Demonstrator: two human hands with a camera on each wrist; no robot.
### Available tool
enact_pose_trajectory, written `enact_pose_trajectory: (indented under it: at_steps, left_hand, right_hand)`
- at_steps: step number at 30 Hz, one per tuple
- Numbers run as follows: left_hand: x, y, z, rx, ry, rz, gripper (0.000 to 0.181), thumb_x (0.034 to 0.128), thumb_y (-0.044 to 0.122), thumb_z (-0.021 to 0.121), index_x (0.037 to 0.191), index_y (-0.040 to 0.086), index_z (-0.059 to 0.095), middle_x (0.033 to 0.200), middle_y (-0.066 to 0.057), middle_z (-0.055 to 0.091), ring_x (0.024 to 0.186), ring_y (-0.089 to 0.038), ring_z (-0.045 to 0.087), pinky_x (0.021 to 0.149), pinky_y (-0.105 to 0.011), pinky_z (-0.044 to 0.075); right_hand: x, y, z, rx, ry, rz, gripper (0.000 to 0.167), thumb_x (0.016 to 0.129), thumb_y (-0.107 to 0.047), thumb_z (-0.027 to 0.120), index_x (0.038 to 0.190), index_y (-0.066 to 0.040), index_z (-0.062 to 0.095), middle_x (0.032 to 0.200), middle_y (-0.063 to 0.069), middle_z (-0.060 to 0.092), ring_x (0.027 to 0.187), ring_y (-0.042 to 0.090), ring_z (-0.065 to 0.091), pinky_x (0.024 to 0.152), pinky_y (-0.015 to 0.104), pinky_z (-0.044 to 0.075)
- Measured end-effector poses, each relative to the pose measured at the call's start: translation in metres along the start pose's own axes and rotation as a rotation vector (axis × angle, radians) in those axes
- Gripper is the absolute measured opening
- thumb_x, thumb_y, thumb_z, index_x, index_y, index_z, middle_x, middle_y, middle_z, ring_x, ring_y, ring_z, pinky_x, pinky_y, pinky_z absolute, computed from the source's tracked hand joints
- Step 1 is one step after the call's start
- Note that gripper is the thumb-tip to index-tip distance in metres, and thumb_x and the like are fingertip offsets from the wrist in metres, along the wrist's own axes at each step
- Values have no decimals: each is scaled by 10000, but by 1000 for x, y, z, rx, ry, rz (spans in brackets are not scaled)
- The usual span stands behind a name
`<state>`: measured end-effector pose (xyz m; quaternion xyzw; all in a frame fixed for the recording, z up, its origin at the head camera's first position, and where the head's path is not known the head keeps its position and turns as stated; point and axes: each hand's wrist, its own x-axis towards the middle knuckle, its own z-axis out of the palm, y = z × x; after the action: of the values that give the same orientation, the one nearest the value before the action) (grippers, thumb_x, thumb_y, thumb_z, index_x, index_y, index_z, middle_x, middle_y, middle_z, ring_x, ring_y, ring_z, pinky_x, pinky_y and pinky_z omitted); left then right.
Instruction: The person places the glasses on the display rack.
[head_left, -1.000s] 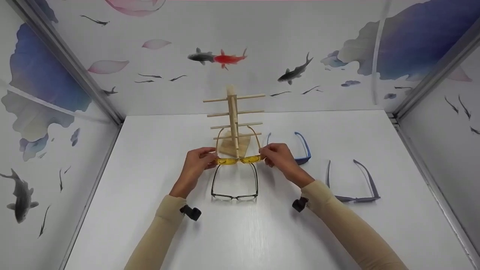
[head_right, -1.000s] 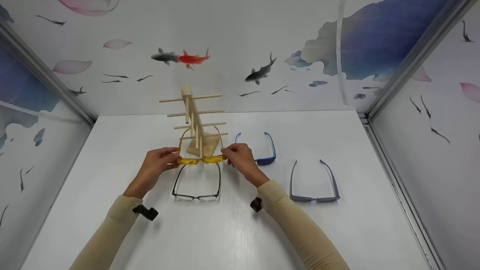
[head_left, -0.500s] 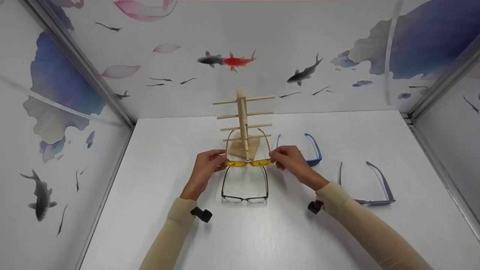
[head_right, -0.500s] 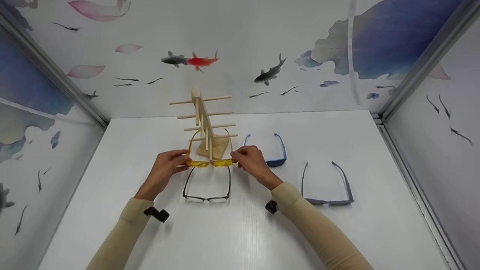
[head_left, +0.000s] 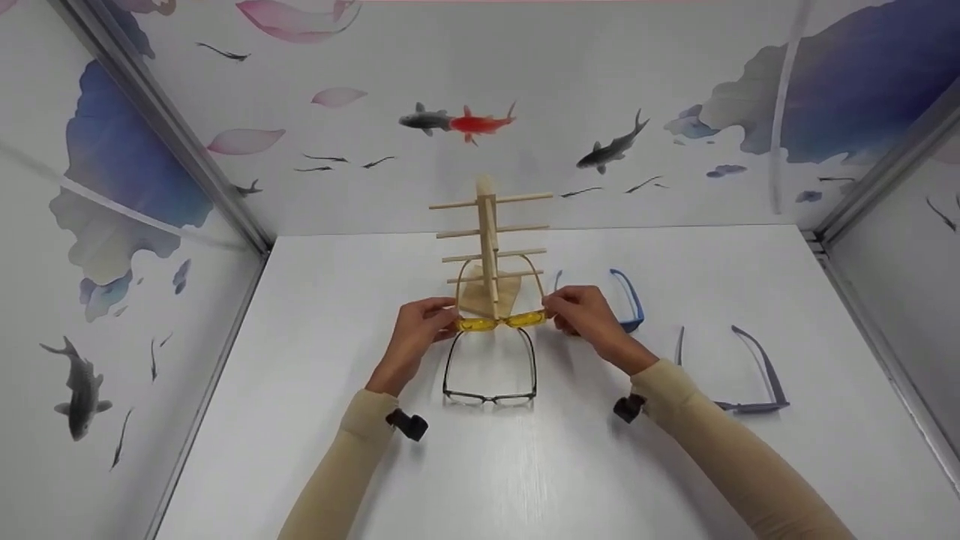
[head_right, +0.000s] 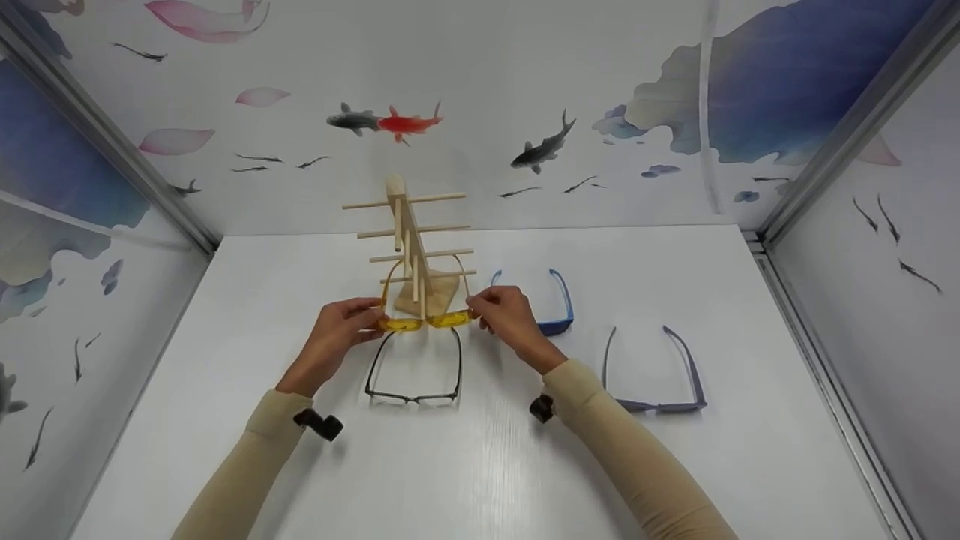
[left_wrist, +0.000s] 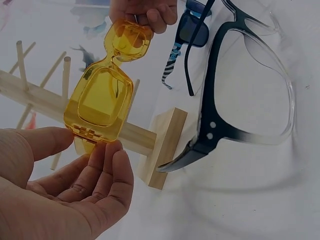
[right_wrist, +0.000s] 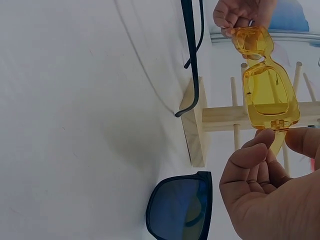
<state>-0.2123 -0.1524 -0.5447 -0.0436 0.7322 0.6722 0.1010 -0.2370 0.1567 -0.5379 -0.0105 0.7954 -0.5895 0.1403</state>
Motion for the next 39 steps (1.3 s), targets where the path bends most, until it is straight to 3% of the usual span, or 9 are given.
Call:
enact_pose_trajectory:
  at_steps: [6, 14, 21, 27, 39]
  left_hand:
    - [7, 2, -4, 1, 8, 5, 410, 1086, 105, 667, 1445, -91, 646, 1312, -284, 731, 1073, -295, 761, 994, -438, 630]
    - [10, 6, -7, 32, 31, 0, 404, 1090, 133, 688, 1435, -77, 665, 1248, -216, 766, 1006, -243, 756, 956, -414, 642]
    - [16, 1, -8, 4, 48, -10, 380, 1089, 123, 689, 1409, -82, 679, 1212, -187, 772, 998, -235, 751, 941, -399, 646]
    - [18, -1, -6, -8, 40, -11, 380, 1087, 117, 685, 1411, -82, 678, 1204, -185, 772, 1014, -248, 752, 956, -404, 641]
    - [22, -7, 1, 19, 33, -7, 399, 1088, 137, 679, 1422, -83, 672, 1231, -208, 768, 1034, -274, 750, 969, -414, 638]
  right_hand:
    - [8, -4, 4, 50, 13, -18, 335, 1082, -321, 690, 1141, -2, 771, 981, 178, 702, 794, 192, 591, 712, 353, 529]
    - [14, -3, 8, 66, 19, -48, 318, 1084, -291, 684, 1122, 12, 775, 1002, 218, 707, 781, 188, 596, 681, 319, 510]
    - [20, -1, 10, 59, 10, -52, 316, 1084, -304, 685, 1095, -3, 779, 1031, 232, 708, 795, 200, 596, 685, 323, 514]
    - [21, -3, 8, 64, 4, -36, 336, 1101, -289, 671, 1180, 24, 763, 1024, 143, 728, 772, 186, 629, 665, 269, 544]
    - [22, 4, 3, 70, -13, 3, 379, 1113, -265, 656, 1262, 74, 738, 1068, 177, 734, 647, 130, 608, 567, 222, 510]
